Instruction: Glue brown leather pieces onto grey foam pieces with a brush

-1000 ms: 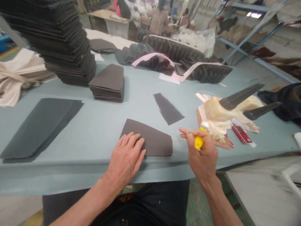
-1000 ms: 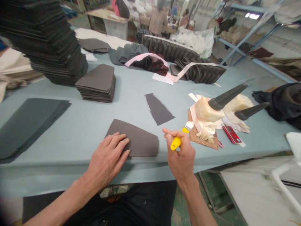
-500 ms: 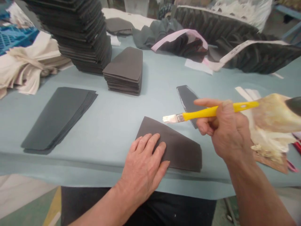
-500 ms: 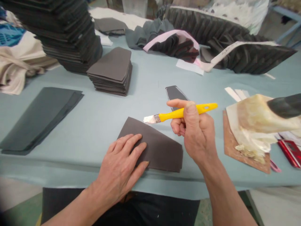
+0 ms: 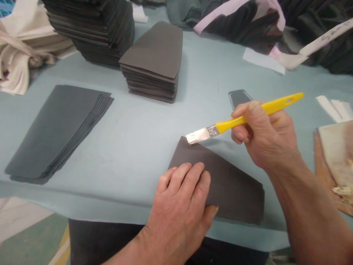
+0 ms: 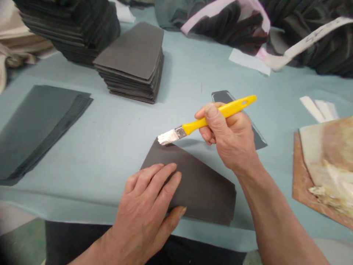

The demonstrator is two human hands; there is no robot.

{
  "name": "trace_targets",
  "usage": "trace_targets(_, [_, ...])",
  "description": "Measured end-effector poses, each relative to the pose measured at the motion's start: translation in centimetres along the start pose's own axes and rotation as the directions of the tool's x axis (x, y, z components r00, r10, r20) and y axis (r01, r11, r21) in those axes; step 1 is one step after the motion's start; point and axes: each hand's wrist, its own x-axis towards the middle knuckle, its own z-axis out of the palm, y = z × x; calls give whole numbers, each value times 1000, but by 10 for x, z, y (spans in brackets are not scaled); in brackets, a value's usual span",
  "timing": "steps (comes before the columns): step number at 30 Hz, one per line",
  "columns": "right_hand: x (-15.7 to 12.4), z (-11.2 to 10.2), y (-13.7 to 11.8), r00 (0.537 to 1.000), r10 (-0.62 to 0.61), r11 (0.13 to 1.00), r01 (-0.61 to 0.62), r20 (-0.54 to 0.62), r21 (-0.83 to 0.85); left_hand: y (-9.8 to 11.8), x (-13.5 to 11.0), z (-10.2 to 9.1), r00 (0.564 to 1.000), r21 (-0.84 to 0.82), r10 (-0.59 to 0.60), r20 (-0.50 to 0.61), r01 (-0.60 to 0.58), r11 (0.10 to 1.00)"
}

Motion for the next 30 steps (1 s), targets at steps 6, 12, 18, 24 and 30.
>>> trace_targets(6, [13,2,-1,1000,-26,999,27,3,-34,2,-1,2,999,-13,-23,-25,23,1000])
trace_targets(12, [31,16,-6,993,-53,999,53,101,-4,4,1,1,999,-11,-37,-15,37,999])
trace_targets(18, [47,19,-8,971,-15,987,53,239,-154,3,1,2,999,-11,-42,-13,42,999])
trace_targets(24, [58,11,-7,937,-27,972,105,347,-209,4,1,2,999,-23,-46,-22,46,999])
trace_targets(30, [61,21,-16,942,-119,978,167,315,-128,3,3,2,999,-23,-46,-12,46,999])
